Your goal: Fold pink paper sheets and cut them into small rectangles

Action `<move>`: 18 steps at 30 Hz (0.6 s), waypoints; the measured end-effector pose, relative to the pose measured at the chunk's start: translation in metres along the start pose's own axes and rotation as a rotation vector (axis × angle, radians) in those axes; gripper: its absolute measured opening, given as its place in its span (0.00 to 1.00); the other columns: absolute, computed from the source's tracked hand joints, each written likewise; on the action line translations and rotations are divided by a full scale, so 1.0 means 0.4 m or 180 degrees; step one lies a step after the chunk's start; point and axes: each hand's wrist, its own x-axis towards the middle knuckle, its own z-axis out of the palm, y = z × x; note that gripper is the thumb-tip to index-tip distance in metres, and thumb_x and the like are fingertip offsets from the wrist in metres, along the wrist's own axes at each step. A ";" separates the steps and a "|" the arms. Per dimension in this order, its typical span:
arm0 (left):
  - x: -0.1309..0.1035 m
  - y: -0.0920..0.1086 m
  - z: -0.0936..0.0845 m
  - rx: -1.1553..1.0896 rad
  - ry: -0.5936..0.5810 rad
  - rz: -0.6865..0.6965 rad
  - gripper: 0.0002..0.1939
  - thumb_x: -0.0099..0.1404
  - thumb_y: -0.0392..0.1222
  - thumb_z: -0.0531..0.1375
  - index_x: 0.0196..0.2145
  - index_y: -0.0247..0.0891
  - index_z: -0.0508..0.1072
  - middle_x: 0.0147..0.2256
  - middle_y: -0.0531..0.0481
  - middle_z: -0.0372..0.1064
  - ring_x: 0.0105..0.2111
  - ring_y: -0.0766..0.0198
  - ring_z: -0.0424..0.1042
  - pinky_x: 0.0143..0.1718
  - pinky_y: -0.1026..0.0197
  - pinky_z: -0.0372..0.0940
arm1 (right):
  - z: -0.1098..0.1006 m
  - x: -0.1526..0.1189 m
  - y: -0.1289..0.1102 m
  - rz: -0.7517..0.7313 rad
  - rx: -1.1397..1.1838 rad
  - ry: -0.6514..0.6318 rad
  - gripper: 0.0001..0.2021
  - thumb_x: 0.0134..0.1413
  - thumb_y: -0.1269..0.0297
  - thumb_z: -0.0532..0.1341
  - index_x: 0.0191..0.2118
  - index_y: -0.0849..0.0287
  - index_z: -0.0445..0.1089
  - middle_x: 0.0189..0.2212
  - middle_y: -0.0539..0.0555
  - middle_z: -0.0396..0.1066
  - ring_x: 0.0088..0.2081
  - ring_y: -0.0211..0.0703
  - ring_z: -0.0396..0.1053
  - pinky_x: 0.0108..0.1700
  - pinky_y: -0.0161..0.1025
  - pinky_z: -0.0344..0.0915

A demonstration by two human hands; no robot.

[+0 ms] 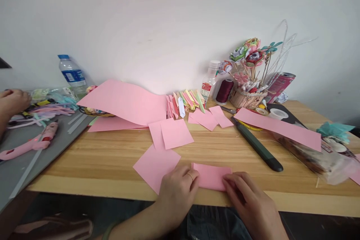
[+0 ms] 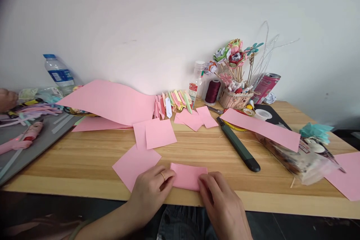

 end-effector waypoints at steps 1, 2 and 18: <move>0.000 0.000 0.001 0.0022 0.0032 0.0024 0.10 0.61 0.32 0.53 0.27 0.39 0.71 0.23 0.53 0.65 0.24 0.66 0.66 0.25 0.66 0.57 | 0.002 -0.002 0.002 -0.0049 -0.0052 0.0013 0.07 0.59 0.63 0.52 0.38 0.55 0.66 0.31 0.51 0.69 0.27 0.34 0.70 0.27 0.29 0.65; 0.000 0.000 0.001 0.0040 0.0057 0.0045 0.10 0.61 0.33 0.52 0.28 0.39 0.72 0.23 0.53 0.65 0.24 0.66 0.66 0.25 0.66 0.57 | 0.005 -0.004 0.004 -0.0093 -0.0083 0.0022 0.07 0.59 0.63 0.52 0.38 0.56 0.66 0.31 0.51 0.69 0.28 0.35 0.70 0.27 0.29 0.65; 0.031 0.009 -0.018 0.0262 -0.0662 -0.0308 0.10 0.61 0.32 0.54 0.28 0.38 0.74 0.25 0.51 0.68 0.25 0.66 0.68 0.27 0.65 0.59 | 0.007 -0.010 0.013 -0.0037 -0.0299 -0.0078 0.13 0.60 0.61 0.50 0.40 0.56 0.70 0.29 0.52 0.70 0.26 0.34 0.70 0.25 0.29 0.64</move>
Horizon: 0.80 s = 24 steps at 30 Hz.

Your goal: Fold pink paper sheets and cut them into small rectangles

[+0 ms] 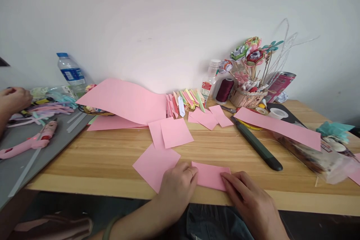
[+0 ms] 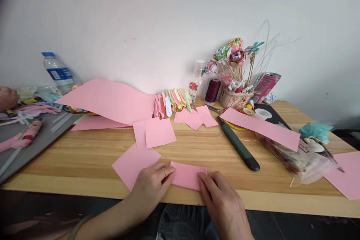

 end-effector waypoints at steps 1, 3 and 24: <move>0.001 0.000 0.000 0.0014 -0.0021 -0.0016 0.10 0.61 0.32 0.54 0.27 0.38 0.74 0.25 0.51 0.68 0.25 0.66 0.68 0.27 0.65 0.59 | 0.001 -0.001 -0.001 0.0000 -0.0021 0.0019 0.13 0.60 0.60 0.50 0.40 0.56 0.71 0.29 0.52 0.70 0.26 0.34 0.70 0.25 0.29 0.64; 0.002 0.000 0.000 0.0057 -0.0037 -0.0029 0.10 0.61 0.32 0.54 0.27 0.38 0.74 0.25 0.51 0.67 0.25 0.66 0.67 0.26 0.65 0.59 | 0.003 -0.002 -0.003 -0.0019 -0.0068 0.0041 0.14 0.60 0.61 0.50 0.40 0.57 0.71 0.29 0.52 0.69 0.26 0.34 0.70 0.26 0.29 0.63; 0.111 -0.009 -0.040 0.0922 -0.1019 0.0652 0.14 0.61 0.25 0.47 0.30 0.33 0.70 0.30 0.45 0.66 0.28 0.60 0.66 0.26 0.62 0.58 | -0.013 0.122 0.051 -0.0384 -0.0254 -0.0622 0.17 0.62 0.64 0.44 0.38 0.57 0.71 0.25 0.53 0.67 0.27 0.38 0.66 0.29 0.34 0.62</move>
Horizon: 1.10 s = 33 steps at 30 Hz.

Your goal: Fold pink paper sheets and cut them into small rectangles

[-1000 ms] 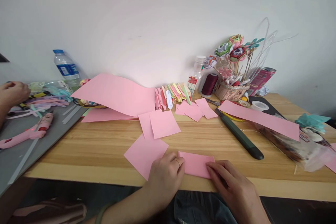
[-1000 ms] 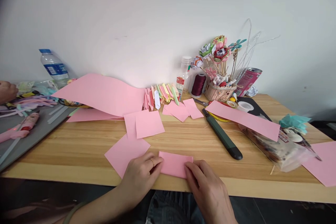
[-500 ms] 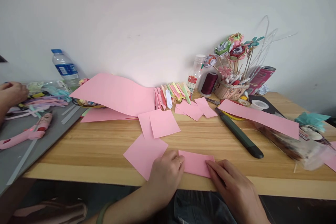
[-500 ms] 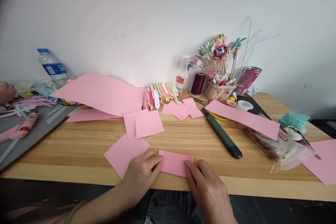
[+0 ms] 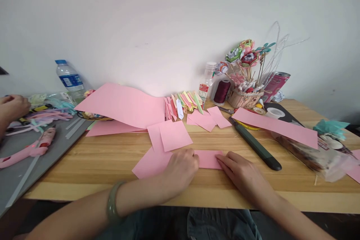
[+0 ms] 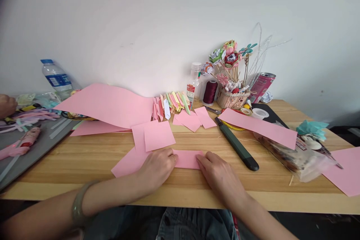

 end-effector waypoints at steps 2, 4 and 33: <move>0.026 -0.022 -0.010 -0.0038 0.0018 0.0060 0.15 0.60 0.24 0.45 0.28 0.33 0.70 0.29 0.46 0.66 0.28 0.61 0.65 0.27 0.63 0.58 | -0.008 0.033 0.022 -0.0090 0.0117 -0.0177 0.16 0.61 0.66 0.46 0.38 0.57 0.71 0.25 0.53 0.66 0.27 0.38 0.66 0.30 0.34 0.61; 0.050 -0.043 -0.015 -0.0150 0.0068 0.0007 0.15 0.61 0.26 0.45 0.27 0.34 0.70 0.28 0.47 0.66 0.27 0.62 0.64 0.26 0.64 0.57 | -0.008 0.064 0.040 -0.0131 0.0163 -0.0213 0.16 0.61 0.66 0.46 0.37 0.57 0.71 0.26 0.53 0.65 0.27 0.38 0.65 0.30 0.34 0.61; 0.114 -0.121 0.031 -0.1285 0.0759 -0.0379 0.12 0.62 0.35 0.53 0.27 0.37 0.75 0.25 0.52 0.67 0.29 0.65 0.67 0.32 0.65 0.58 | 0.034 0.126 0.073 -0.0002 0.0252 -0.0080 0.18 0.62 0.68 0.44 0.37 0.63 0.70 0.29 0.55 0.65 0.31 0.40 0.64 0.36 0.37 0.62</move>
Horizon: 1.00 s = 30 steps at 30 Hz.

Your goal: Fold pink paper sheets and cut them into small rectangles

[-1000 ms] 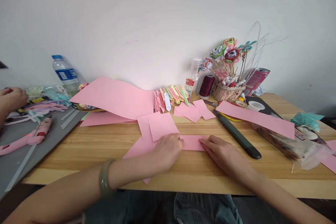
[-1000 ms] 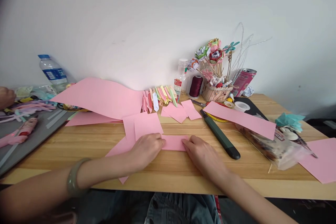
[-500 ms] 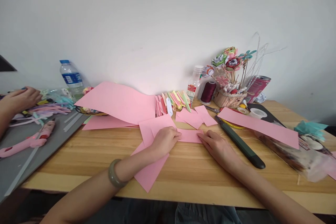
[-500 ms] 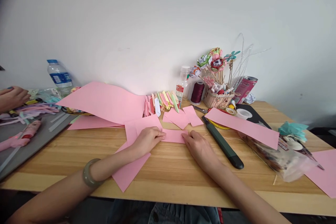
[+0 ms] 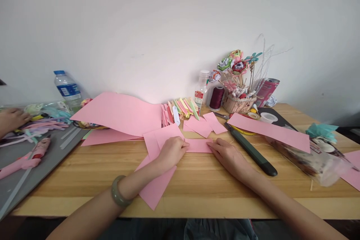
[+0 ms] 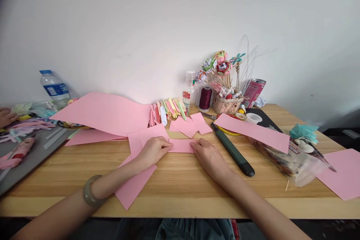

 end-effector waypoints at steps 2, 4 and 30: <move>0.001 0.000 -0.001 0.0021 -0.0018 -0.0023 0.11 0.62 0.34 0.53 0.27 0.37 0.75 0.24 0.52 0.67 0.29 0.65 0.67 0.32 0.65 0.57 | -0.002 0.002 0.000 0.0024 0.0034 -0.0023 0.18 0.62 0.67 0.43 0.37 0.63 0.71 0.29 0.56 0.65 0.31 0.40 0.65 0.36 0.37 0.62; 0.001 0.002 -0.002 0.0038 -0.0018 0.0012 0.12 0.62 0.34 0.53 0.26 0.37 0.74 0.24 0.52 0.67 0.28 0.65 0.67 0.31 0.65 0.57 | -0.001 0.003 0.000 0.0032 0.0052 -0.0047 0.19 0.62 0.67 0.43 0.37 0.63 0.71 0.29 0.56 0.65 0.32 0.40 0.65 0.37 0.37 0.62; 0.009 -0.012 -0.009 0.1234 -0.0269 0.1532 0.16 0.66 0.30 0.48 0.46 0.40 0.70 0.48 0.45 0.65 0.48 0.58 0.62 0.50 0.52 0.54 | 0.018 0.006 0.038 0.0591 0.0522 0.0438 0.14 0.54 0.58 0.53 0.41 0.59 0.70 0.39 0.61 0.65 0.42 0.52 0.62 0.46 0.50 0.58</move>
